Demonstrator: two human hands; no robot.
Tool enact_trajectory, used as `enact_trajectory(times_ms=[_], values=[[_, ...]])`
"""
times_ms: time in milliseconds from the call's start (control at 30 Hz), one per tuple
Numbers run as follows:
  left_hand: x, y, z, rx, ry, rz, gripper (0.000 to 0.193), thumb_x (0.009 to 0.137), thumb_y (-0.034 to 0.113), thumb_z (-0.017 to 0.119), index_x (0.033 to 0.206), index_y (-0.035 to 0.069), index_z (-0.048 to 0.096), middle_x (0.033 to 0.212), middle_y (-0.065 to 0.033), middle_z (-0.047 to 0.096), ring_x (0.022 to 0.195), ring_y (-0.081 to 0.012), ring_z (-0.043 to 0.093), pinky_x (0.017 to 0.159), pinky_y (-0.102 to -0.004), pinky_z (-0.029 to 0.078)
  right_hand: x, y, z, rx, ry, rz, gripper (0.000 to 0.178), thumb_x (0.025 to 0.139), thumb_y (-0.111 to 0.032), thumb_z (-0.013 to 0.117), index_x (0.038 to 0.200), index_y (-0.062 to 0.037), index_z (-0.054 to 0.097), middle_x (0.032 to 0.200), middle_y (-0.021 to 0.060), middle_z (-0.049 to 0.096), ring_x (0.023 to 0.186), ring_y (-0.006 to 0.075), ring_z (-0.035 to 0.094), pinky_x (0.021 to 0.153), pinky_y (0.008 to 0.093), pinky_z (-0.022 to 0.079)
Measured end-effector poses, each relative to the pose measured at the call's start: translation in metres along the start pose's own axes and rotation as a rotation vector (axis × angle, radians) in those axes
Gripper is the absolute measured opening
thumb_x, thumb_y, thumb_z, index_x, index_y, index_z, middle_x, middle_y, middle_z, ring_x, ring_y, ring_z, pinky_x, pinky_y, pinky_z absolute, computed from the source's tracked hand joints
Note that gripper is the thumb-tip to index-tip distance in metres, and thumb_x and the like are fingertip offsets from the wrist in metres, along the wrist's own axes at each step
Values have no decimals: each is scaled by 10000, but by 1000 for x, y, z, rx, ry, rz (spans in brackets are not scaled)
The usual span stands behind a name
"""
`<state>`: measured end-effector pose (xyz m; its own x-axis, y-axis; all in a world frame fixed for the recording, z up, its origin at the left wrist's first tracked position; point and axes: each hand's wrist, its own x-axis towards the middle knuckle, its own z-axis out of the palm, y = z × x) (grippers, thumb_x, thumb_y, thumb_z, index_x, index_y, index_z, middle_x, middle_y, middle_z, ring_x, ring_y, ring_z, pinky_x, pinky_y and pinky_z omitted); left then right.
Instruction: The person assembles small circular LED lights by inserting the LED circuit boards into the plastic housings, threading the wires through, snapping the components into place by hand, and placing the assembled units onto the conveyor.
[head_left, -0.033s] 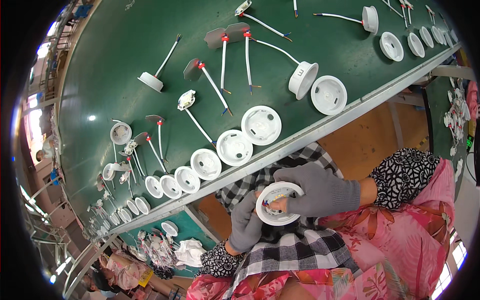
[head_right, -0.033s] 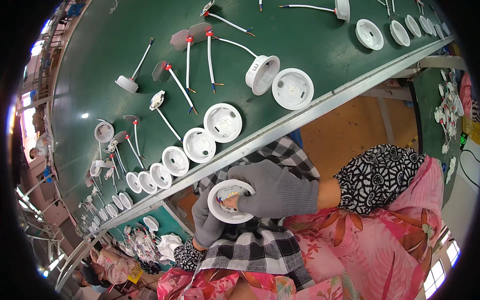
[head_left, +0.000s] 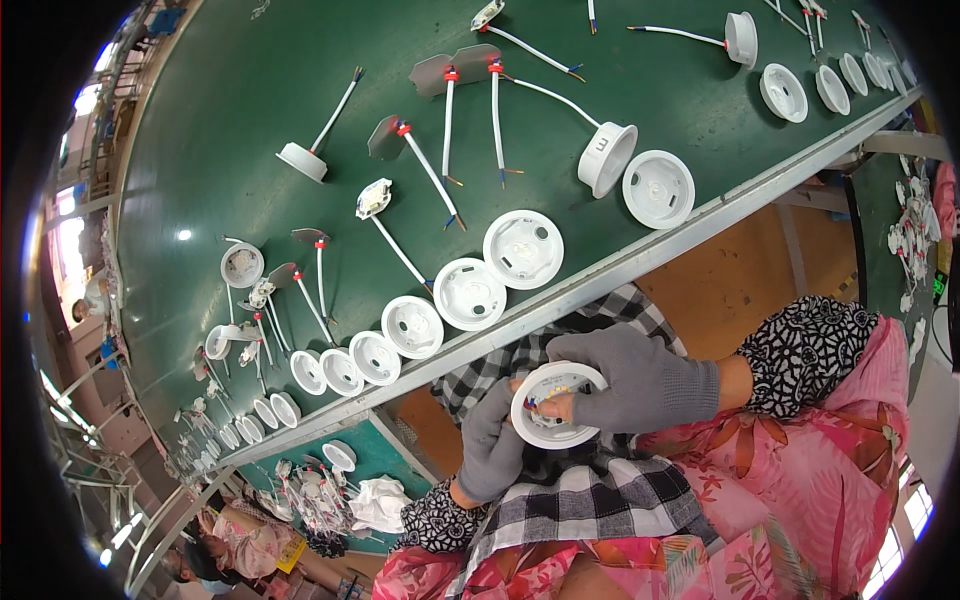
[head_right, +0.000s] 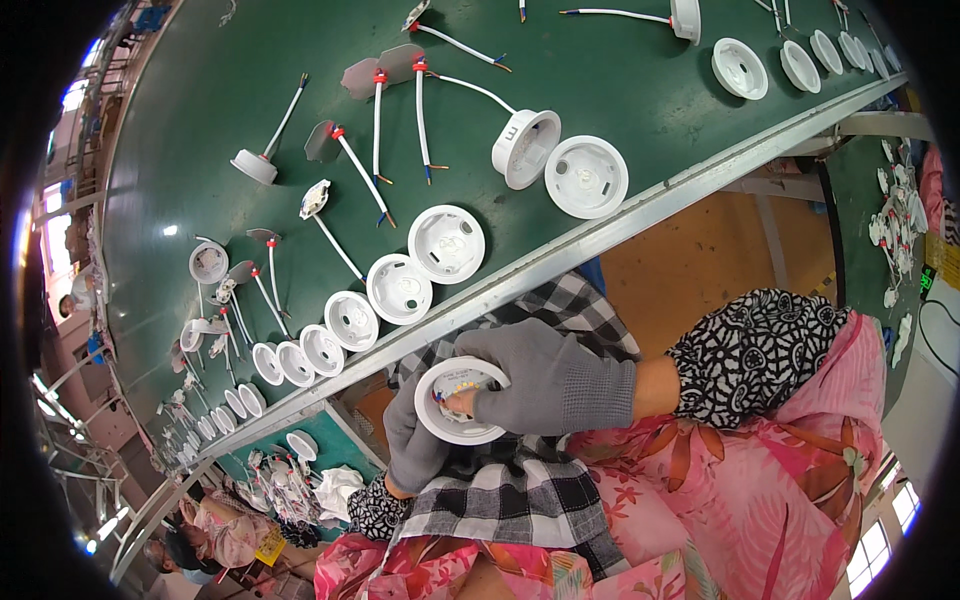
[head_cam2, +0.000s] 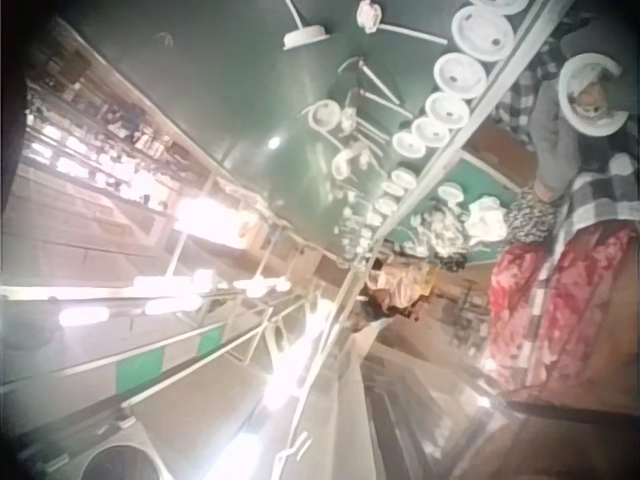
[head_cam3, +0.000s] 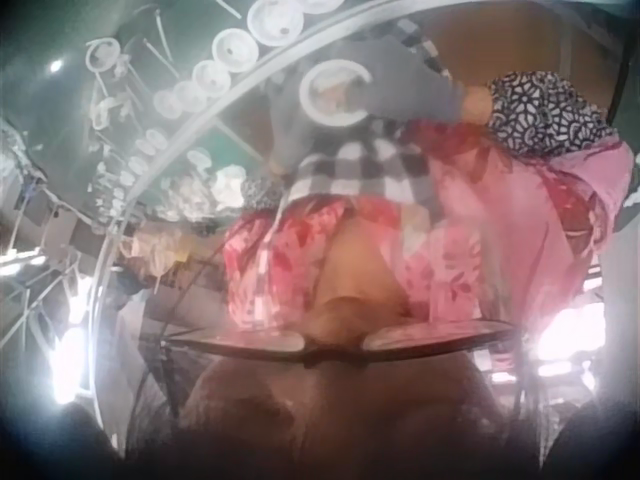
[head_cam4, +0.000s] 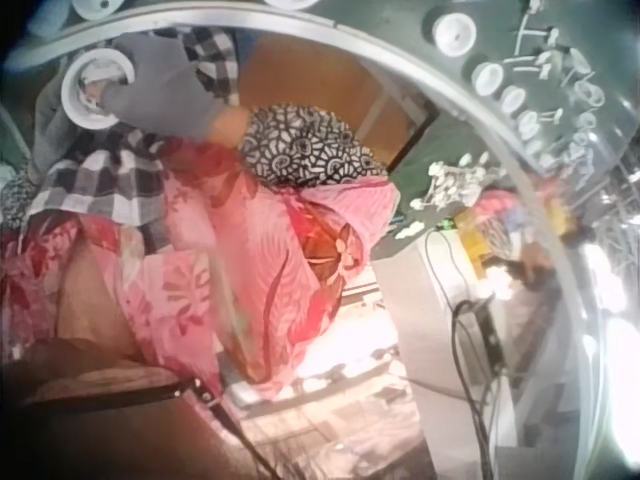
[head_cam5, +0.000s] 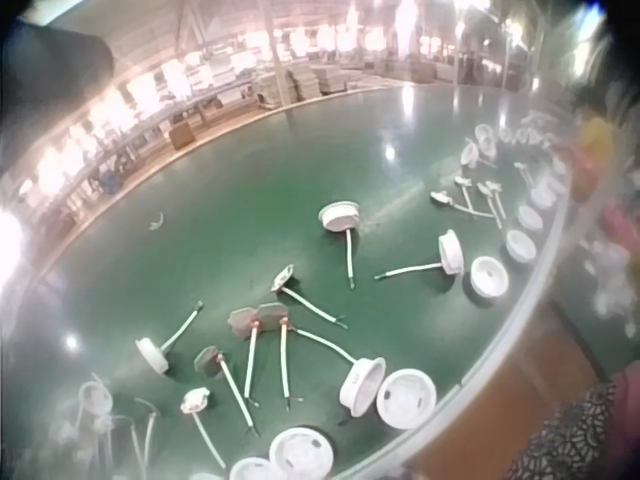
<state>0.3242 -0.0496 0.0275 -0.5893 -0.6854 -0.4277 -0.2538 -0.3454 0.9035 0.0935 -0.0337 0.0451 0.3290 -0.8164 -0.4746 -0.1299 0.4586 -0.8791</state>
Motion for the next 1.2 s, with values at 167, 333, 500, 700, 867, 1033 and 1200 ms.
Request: enact_trajectory(times_ms=[167, 333, 500, 700, 867, 1033, 1200], values=[[4, -15, -13, 21, -35, 23, 307, 1006, 118, 452, 1245, -27, 579, 1008, -83, 671, 885, -148, 632, 815, -281, 494, 8, 11, 2, 23, 34, -62, 402, 862, -347, 714, 1064, -6, 650, 951, 165, 715, 879, 266, 707, 793, 376, 543], [13, 13, -18, 24, -137, 11, 282, 1015, 152, 481, 1216, -21, 577, 973, -68, 653, 878, -145, 625, 815, -286, 493, 9, -1, -9, 11, -61, 16, 477, 866, -404, 691, 1122, -2, 665, 995, 192, 721, 918, 284, 714, 827, 373, 540], [13, 20, -22, -42, -150, -21, 263, 1019, 157, 484, 1195, -12, 582, 983, -81, 646, 891, -152, 626, 822, -290, 492, 11, -1, -8, 29, -78, -46, 482, 880, -416, 679, 1130, -3, 666, 981, 181, 722, 899, 265, 712, 812, 359, 537], [23, 69, -23, 597, 214, 392, 327, 932, 90, 561, 1249, 7, 569, 1049, -119, 609, 975, -228, 612, 852, -325, 485, 2, -26, 4, 160, 236, -231, 388, 882, -300, 713, 1111, 8, 650, 947, 130, 709, 819, 181, 682, 751, 328, 534], [-1, 80, 3, 170, 214, 184, 479, 946, 136, 566, 1373, -37, 437, 1097, -122, 582, 965, -173, 571, 844, -309, 478, 8, -33, 32, 229, 405, -173, 288, 904, -250, 713, 1028, -4, 630, 873, 94, 680, 779, 124, 646, 689, 281, 515], [12, 69, 26, -80, 418, 65, 314, 1025, 132, 473, 1288, -40, 486, 1082, -135, 615, 965, -171, 585, 847, -299, 488, 19, -22, 63, 280, 576, -239, 292, 951, -257, 661, 1041, 12, 594, 863, 116, 666, 749, 138, 623, 654, 299, 493], [16, 67, 5, -32, 390, 21, 287, 1028, 182, 493, 1215, -32, 530, 965, -136, 655, 864, -194, 621, 798, -307, 502, 15, -28, 52, 108, 524, -221, 281, 992, -249, 576, 1048, 26, 589, 840, 127, 651, 724, 162, 610, 670, 314, 483]])
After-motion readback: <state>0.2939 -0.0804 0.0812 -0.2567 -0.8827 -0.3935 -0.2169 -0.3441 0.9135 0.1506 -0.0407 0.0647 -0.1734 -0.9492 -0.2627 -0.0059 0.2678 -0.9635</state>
